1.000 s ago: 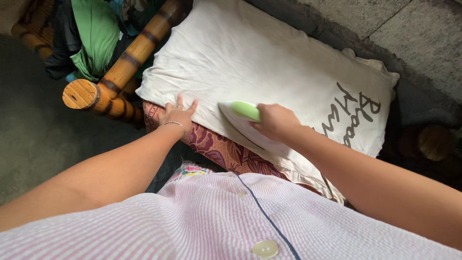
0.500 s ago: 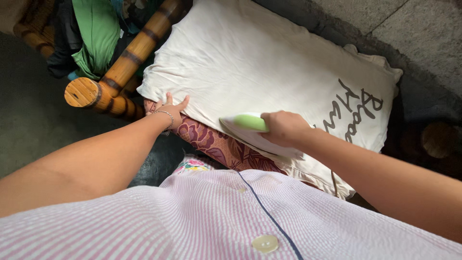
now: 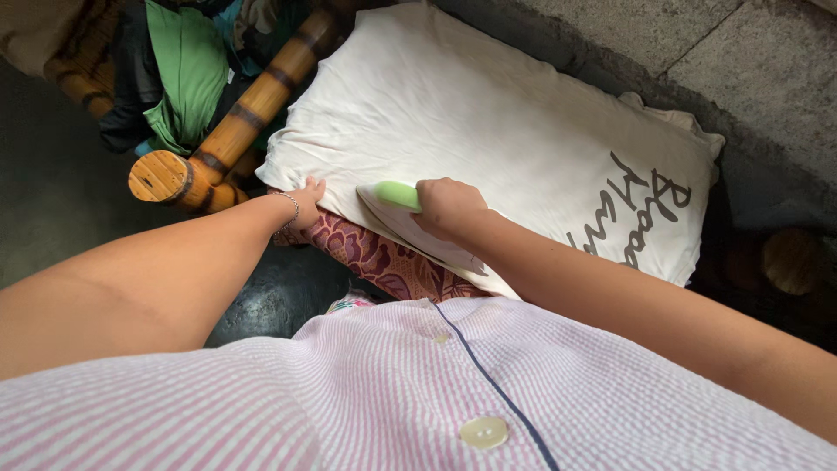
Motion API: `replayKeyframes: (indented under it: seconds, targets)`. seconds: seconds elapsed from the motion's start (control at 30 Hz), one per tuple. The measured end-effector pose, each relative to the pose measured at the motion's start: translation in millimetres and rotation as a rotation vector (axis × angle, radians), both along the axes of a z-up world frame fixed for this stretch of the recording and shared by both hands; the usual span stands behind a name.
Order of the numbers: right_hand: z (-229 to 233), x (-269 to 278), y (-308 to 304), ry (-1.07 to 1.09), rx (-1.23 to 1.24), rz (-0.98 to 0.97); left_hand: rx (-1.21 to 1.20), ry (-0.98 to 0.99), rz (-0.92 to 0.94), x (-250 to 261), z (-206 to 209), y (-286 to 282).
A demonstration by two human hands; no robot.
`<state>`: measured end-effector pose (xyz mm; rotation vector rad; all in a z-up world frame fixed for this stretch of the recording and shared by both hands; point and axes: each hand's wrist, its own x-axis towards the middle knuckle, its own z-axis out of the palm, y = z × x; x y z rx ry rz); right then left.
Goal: The person irons a white t-shirt laid on a patterned cushion. They use a green and white iron to smooth the fabric, periodically lifting and repositioning the shirt to access different areas. The person continues ironing until the shirt appears smooth.
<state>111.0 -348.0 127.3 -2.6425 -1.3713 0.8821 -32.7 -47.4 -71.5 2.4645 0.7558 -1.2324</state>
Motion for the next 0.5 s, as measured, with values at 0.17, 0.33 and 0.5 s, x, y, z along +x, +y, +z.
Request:
replayKeyframes:
  seconds: [0.17, 0.33, 0.5]
  targets:
    - [4, 2, -31, 0.025, -0.091, -0.035, 0.162, 0.202, -0.119, 17, -17, -5]
    - [18, 5, -77, -0.009, -0.091, -0.055, 0.101, 0.081, -0.024, 4, 8, -15]
    - [27, 4, -83, -0.057, -0.029, -0.059, 0.114, 0.03, 0.102, 4, 40, -41]
